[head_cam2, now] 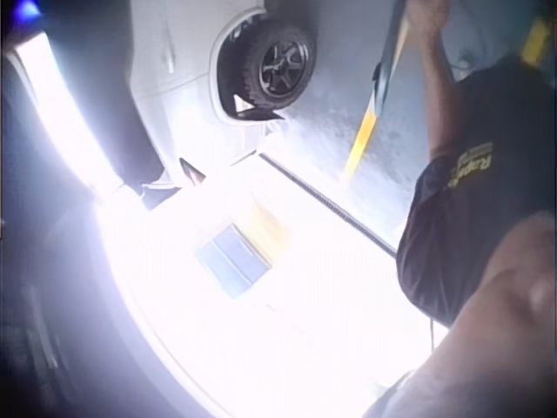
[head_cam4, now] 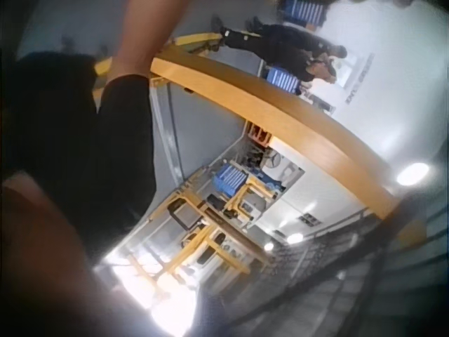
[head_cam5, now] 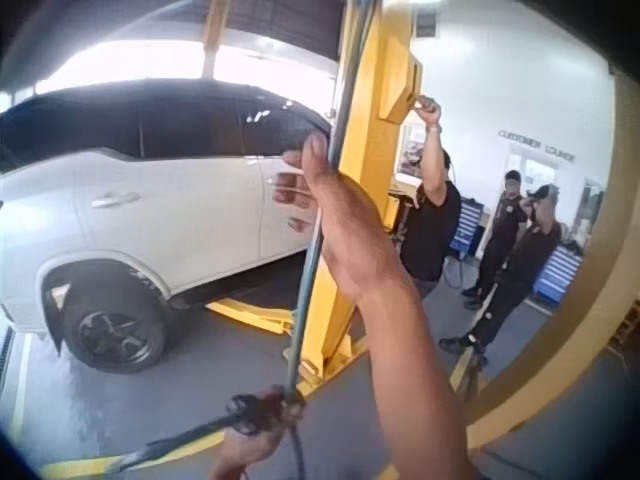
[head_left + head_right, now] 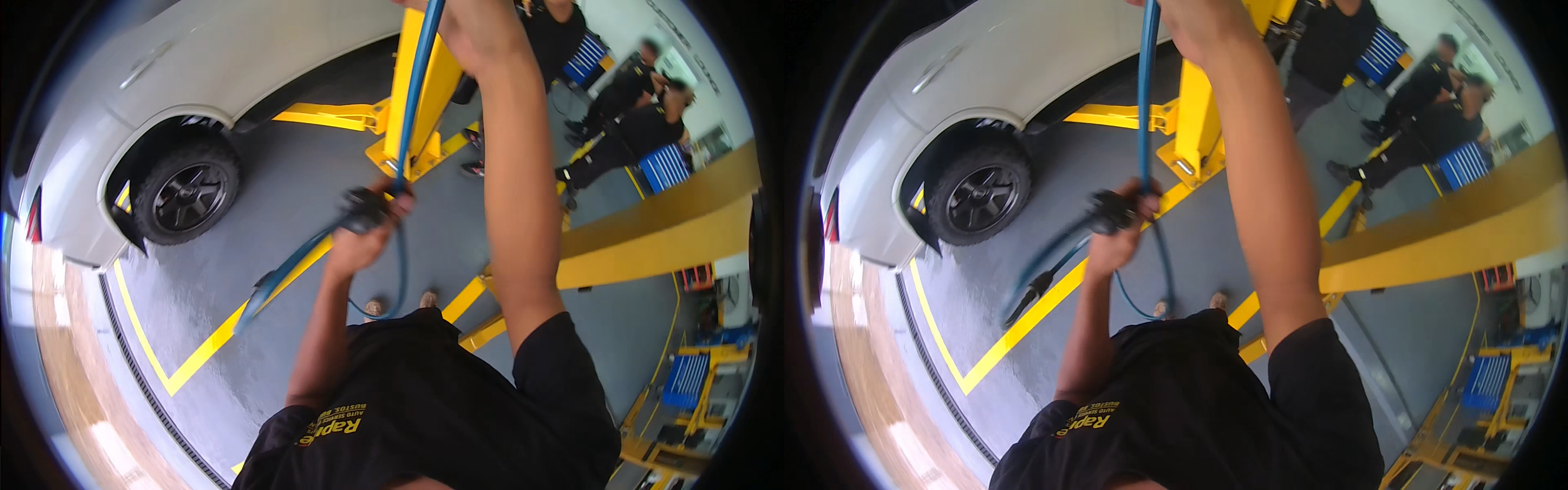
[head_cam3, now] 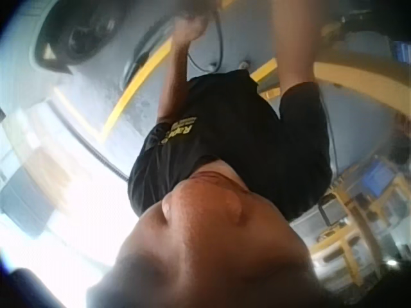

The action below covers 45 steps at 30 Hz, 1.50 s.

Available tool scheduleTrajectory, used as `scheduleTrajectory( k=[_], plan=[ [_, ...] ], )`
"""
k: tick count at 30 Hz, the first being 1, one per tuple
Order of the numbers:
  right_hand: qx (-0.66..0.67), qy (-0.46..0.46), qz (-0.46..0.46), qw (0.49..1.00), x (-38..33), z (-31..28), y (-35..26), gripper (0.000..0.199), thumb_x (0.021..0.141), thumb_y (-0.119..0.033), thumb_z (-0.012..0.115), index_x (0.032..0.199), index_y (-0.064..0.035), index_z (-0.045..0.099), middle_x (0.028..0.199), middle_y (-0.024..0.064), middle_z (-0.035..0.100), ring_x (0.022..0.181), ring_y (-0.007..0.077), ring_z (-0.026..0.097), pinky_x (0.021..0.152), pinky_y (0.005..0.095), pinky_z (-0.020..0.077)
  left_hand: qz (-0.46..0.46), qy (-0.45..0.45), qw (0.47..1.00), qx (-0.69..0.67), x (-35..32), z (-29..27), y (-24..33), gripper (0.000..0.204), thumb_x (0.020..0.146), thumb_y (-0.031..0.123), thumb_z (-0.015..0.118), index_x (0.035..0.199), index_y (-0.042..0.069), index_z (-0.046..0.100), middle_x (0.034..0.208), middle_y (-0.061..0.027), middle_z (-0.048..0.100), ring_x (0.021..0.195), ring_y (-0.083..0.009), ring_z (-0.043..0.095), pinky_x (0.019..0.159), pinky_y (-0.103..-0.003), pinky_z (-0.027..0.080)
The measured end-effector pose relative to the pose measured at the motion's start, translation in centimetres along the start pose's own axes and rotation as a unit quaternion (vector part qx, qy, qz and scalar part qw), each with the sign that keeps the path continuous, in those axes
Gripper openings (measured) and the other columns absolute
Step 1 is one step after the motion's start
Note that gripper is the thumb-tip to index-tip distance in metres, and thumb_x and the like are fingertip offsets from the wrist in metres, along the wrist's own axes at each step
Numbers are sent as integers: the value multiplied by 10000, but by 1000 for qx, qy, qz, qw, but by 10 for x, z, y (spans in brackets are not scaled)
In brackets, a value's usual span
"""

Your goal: The person picks up a long metal shaft and fits a socket onto the end of it while standing in an auto repair shop.

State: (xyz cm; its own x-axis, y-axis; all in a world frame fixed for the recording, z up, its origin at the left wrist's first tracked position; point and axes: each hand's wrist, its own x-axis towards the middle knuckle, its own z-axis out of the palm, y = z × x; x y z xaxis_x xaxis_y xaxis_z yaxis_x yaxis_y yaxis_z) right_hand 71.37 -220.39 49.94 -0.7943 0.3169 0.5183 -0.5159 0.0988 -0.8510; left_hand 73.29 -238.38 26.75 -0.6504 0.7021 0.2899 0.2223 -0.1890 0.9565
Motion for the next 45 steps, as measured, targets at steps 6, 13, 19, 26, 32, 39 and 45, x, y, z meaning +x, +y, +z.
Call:
scheduleTrajectory(
  k=[6, 13, 19, 26, 32, 39, 45],
  plan=[
    [-106, -95, 155, 978, -218, -50, 154, 690, 972, -383, 690, 1526, -70, 423, 1504, 114, 490, 1410, 227, 450, 1145, 372, 393, 164, 144, 976, -20, 115, -10, 90, 374, 990, 405, 665, 1029, 33, 685, 769, 17, 569, 760, -67, 512, 680, -233, 390],
    [-166, -48, 13, 985, -265, 47, 160, 230, 979, -107, 653, 1169, -54, 534, 1168, 155, 541, 1116, 310, 552, 989, 390, 452, 279, 152, 946, -61, 186, 38, 218, 353, 1042, 394, 581, 927, 79, 693, 696, 51, 525, 607, -56, 444, 556, -247, 330],
    [-219, 198, -10, 955, -232, 23, 137, 378, 959, -224, 698, 1236, -35, 524, 1163, 163, 568, 1077, 282, 572, 926, 369, 467, 359, 268, 894, -17, 219, 42, 246, 392, 1013, 310, 602, 703, 72, 627, 602, 36, 508, 555, -65, 457, 538, -275, 332],
    [-161, 60, 21, 985, -202, 19, 135, 312, 1084, -307, 499, 935, -42, 568, 729, 76, 646, 703, 202, 641, 695, 324, 491, 367, 272, 889, 40, 191, 19, 238, 299, 1012, 326, 608, 1076, 46, 692, 879, -32, 672, 807, -105, 587, 761, -263, 435],
    [-119, 179, -20, 977, -184, -19, 106, 389, 1104, -364, 439, 930, -39, 564, 708, 61, 651, 701, 179, 652, 710, 317, 508, 278, 356, 890, 61, 97, -57, 153, 353, 1071, 262, 510, 1215, -22, 665, 994, -108, 698, 915, -175, 657, 879, -303, 526],
    [-253, 184, -99, 945, -107, -55, 25, 520, 1094, -450, 404, 958, 8, 609, 705, 74, 669, 705, 220, 668, 735, 351, 512, 3, 486, 836, -256, -23, -166, -72, 280, 1035, 284, 623, 996, 7, 623, 712, 17, 456, 655, -98, 442, 630, -277, 430],
    [-115, 53, -123, 984, -4, -55, -25, 476, 1104, -432, 386, 1004, -23, 607, 825, 73, 665, 762, 153, 639, 761, 308, 519, -148, 371, 870, -290, -56, -143, -103, 269, 1030, 279, 636, 997, 17, 584, 652, 38, 364, 572, -85, 354, 554, -271, 365]
  ],
)
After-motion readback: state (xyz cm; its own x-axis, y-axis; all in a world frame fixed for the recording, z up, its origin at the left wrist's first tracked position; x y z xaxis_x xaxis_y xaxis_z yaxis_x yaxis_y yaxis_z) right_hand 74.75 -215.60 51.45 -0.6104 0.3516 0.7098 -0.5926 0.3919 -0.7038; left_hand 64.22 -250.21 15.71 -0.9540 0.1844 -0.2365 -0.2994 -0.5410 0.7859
